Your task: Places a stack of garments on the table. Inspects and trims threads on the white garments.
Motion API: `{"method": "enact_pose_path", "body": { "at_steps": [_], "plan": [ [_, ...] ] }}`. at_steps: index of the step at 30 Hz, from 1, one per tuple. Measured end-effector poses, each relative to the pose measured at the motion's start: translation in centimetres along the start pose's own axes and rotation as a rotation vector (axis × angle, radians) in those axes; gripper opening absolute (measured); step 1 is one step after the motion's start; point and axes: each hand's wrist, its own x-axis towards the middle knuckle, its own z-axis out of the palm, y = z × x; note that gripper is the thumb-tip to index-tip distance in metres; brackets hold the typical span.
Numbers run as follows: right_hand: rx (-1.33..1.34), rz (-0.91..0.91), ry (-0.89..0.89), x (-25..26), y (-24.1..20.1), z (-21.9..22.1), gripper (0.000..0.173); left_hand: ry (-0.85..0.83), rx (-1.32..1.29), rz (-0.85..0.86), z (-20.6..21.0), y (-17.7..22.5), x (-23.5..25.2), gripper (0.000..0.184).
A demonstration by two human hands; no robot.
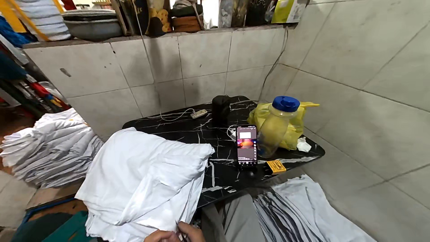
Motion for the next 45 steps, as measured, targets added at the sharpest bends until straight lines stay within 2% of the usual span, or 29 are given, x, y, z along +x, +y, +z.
{"method": "enact_pose_path", "body": {
  "at_steps": [6, 15, 19, 23, 27, 33, 40, 45],
  "plan": [
    [0.141, 0.029, 0.023, -0.1, 0.2, 0.0, 0.019, -0.021, 0.002, -0.001, -0.1, 0.1, -0.2, 0.014],
    [0.004, -0.018, -0.057, 0.0, 0.4, -0.1, 0.032, -0.009, 0.011, 0.022, -0.3, 0.0, 0.1, 0.013],
    [0.096, 0.050, 0.010, -0.1, 0.0, 0.4, 0.023, -0.010, 0.010, 0.017, 0.0, -0.1, -0.1, 0.014],
    [0.224, 0.002, -0.005, -0.1, 0.6, 0.7, 0.014, -0.006, 0.040, 0.021, -0.4, 0.0, -0.1, 0.012],
    [0.195, -0.026, -0.032, -0.2, 0.6, 0.6, 0.021, 0.011, 0.064, 0.021, -0.7, 0.1, 0.3, 0.011],
    [0.006, -0.022, -0.040, 0.2, 0.6, 0.0, 0.033, 0.023, 0.055, 0.027, -0.6, -0.1, 0.3, 0.011],
    [0.165, 0.044, 0.021, 0.2, 0.2, 0.4, 0.016, 0.007, 0.053, 0.019, -0.3, -0.2, 0.0, 0.012],
    [0.126, -0.010, -0.003, 0.0, 0.3, 0.6, 0.019, -0.007, 0.049, 0.006, -0.4, -0.1, 0.3, 0.010]
  ]
}}
